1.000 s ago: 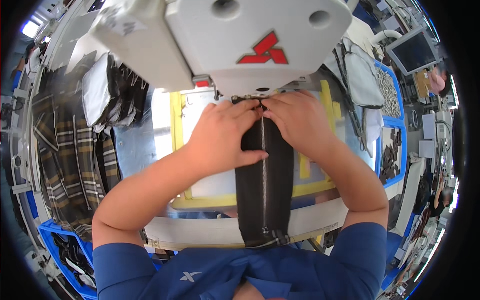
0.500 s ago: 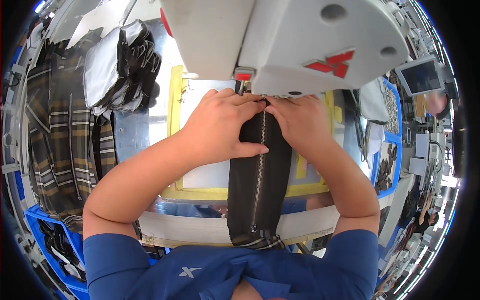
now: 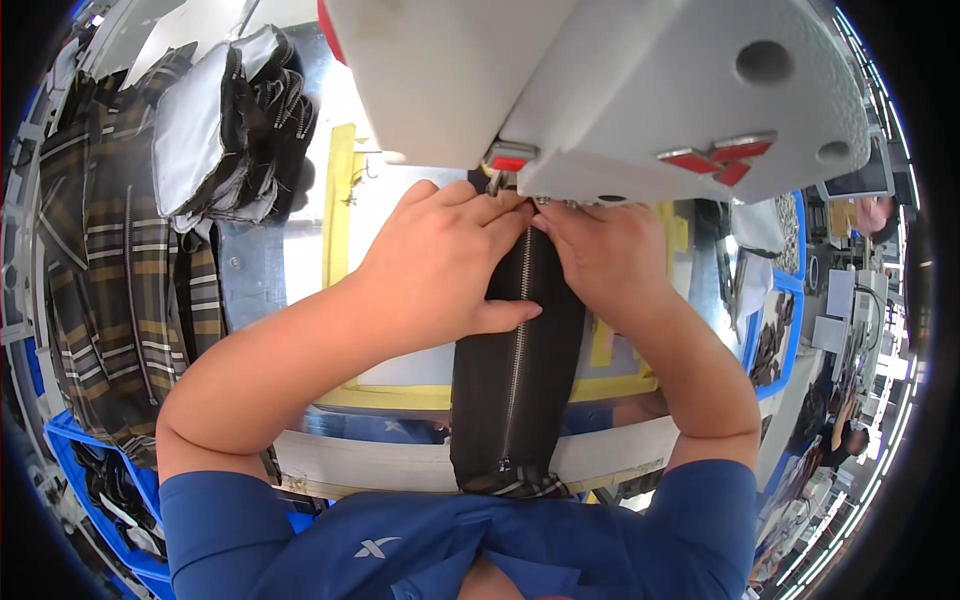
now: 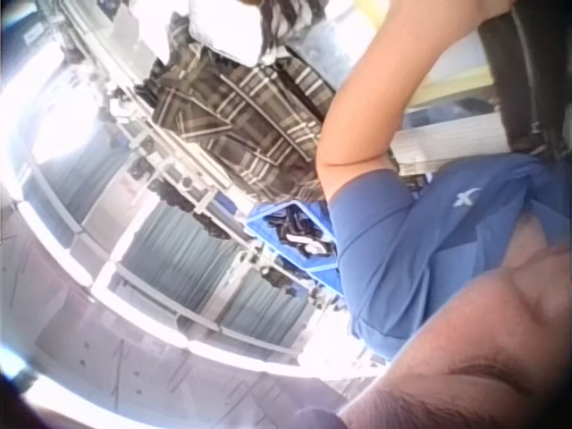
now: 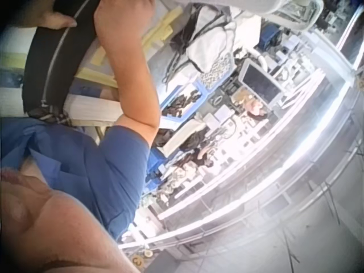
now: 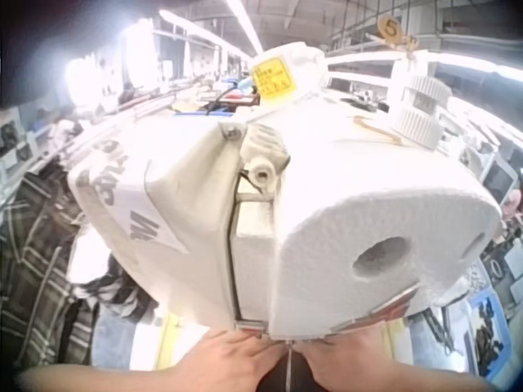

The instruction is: The person sews zippers onto plaid fabric pouches using an industrial sewing machine. They align the zipper with the fabric edge, guide it under the needle, and stitch along the length. The person repeats this process for multiple pouches, occasionally adjusting the fabric and using scissors to trim threads.

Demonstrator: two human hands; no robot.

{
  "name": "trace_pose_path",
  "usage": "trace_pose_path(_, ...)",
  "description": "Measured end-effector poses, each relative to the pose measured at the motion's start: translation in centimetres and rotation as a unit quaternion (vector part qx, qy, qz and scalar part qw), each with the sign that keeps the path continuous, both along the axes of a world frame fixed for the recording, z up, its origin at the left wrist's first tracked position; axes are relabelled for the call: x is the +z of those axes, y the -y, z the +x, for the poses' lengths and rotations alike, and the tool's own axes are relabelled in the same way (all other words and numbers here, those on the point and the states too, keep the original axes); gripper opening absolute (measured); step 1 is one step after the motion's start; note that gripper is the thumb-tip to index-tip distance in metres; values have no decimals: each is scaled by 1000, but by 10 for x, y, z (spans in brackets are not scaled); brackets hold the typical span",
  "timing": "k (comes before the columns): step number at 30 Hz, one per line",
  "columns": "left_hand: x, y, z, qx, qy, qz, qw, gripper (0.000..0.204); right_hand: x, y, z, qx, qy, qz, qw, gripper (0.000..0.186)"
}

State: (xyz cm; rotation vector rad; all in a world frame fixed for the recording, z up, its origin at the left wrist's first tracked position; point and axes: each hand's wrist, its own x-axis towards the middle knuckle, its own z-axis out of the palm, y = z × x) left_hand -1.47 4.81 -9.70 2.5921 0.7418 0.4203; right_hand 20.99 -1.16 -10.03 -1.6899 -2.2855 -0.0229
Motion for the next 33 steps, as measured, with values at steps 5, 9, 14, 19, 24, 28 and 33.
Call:
trace_pose_path(5,-4,10,5,-18,-16,65,998,87,4,3,5,23,19,20,999,18)
trace_pose_path(9,-11,15,6,-25,10,86,996,89,8,18,-7,21,23,9,999,40)
trace_pose_path(14,-11,18,7,-23,11,80,997,91,7,26,-8,30,40,6,999,54)
trace_pose_path(19,-9,21,6,-23,-9,80,996,96,7,26,-7,43,31,11,999,56)
trace_pose_path(24,-9,25,5,-28,-36,70,996,109,3,29,-7,24,31,-16,999,69)
trace_pose_path(28,-11,30,2,-35,-63,67,995,122,9,35,-10,26,19,-56,998,88)
trace_pose_path(33,-11,31,4,-32,-75,68,994,127,11,43,-13,25,-1,-87,996,99)
